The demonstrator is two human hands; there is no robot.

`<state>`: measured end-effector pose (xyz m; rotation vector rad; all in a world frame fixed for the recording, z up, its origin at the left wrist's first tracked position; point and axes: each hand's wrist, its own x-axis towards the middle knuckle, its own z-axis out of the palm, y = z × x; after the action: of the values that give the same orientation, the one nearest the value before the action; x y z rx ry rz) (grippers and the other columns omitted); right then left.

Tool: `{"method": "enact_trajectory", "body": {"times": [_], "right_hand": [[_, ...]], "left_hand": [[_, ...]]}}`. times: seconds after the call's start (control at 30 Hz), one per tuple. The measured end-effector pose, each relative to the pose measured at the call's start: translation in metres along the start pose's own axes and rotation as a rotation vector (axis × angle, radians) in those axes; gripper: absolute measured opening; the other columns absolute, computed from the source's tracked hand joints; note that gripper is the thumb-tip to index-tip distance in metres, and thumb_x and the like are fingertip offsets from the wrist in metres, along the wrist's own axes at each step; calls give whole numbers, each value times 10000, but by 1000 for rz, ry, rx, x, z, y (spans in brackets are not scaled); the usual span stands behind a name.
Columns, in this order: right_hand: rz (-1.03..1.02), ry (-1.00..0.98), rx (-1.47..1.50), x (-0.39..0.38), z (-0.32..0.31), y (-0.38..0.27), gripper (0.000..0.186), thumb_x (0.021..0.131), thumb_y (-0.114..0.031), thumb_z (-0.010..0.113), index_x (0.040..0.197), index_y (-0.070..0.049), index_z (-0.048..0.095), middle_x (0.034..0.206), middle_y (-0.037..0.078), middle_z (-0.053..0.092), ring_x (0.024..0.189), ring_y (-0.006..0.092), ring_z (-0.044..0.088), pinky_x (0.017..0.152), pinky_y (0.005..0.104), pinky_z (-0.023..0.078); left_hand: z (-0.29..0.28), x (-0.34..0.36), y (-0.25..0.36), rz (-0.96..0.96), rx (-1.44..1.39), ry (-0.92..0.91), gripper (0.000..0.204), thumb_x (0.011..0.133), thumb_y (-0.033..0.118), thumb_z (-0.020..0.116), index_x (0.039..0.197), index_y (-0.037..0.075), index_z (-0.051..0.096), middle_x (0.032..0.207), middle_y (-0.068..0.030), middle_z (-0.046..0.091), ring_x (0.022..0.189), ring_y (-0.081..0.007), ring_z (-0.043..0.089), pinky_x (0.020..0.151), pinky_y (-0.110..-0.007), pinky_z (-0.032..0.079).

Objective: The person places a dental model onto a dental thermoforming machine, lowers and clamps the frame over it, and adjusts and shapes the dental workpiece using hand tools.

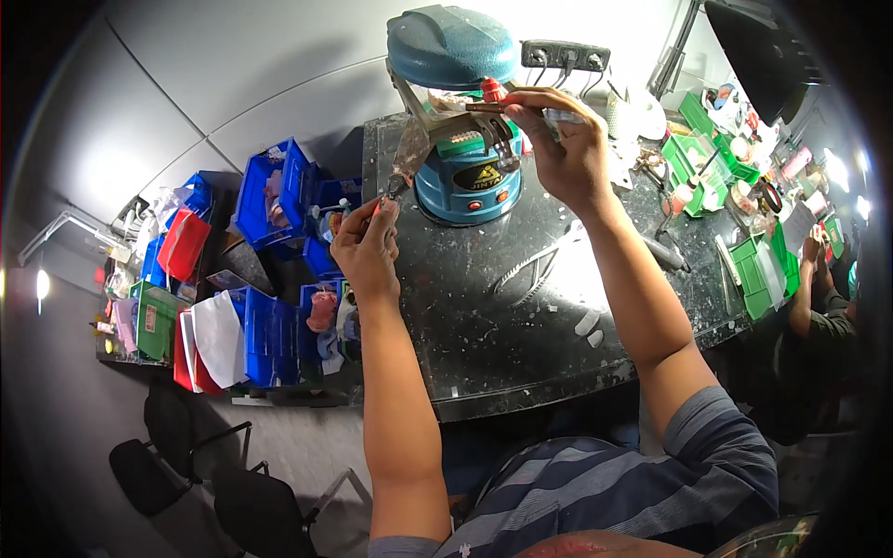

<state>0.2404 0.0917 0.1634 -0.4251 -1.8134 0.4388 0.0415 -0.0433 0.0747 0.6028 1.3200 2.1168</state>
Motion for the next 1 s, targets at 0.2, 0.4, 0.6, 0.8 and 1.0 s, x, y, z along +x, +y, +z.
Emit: {"method": "enact_trajectory", "body": {"times": [0.2, 0.4, 0.6, 0.8, 1.0], "right_hand": [[-66, 27, -38, 2, -1, 4, 195, 941, -176, 715, 1021, 1, 734, 964, 112, 747, 873, 168, 708, 775, 297, 550], [-2, -21, -28, 1, -3, -1, 164, 946, -112, 695, 1046, 12, 735, 1002, 105, 755, 909, 151, 703, 839, 280, 538], [7, 1, -16, 2, -1, -1, 181, 943, -138, 708, 1043, 10, 739, 982, 103, 759, 889, 145, 706, 821, 275, 538], [-16, 13, -41, 1, 0, 2, 199, 938, -157, 723, 1042, 12, 738, 969, 101, 762, 859, 122, 699, 793, 261, 536], [-32, 7, -79, 3, -1, 3, 203, 933, -163, 733, 1041, 8, 739, 961, 97, 764, 857, 115, 696, 792, 259, 537]], "left_hand": [[1, 0, -1, 7, -9, 17, 252, 829, 104, 800, 1018, -44, 725, 701, 15, 611, 522, -11, 474, 431, -162, 275], [3, 0, -1, 17, 6, 24, 238, 843, 100, 786, 1024, -40, 719, 713, -5, 618, 490, -18, 445, 429, -179, 267], [3, 0, -2, 30, 9, 4, 211, 860, 94, 769, 1017, -35, 714, 722, -25, 625, 464, -27, 417, 432, -197, 259], [4, -2, 0, 31, 8, 4, 210, 864, 91, 761, 1023, -39, 712, 726, -27, 629, 468, -24, 416, 433, -196, 257], [4, -3, 1, 36, -3, -2, 240, 852, 104, 777, 1033, -43, 718, 710, -4, 606, 489, -10, 430, 436, -174, 268]]}}
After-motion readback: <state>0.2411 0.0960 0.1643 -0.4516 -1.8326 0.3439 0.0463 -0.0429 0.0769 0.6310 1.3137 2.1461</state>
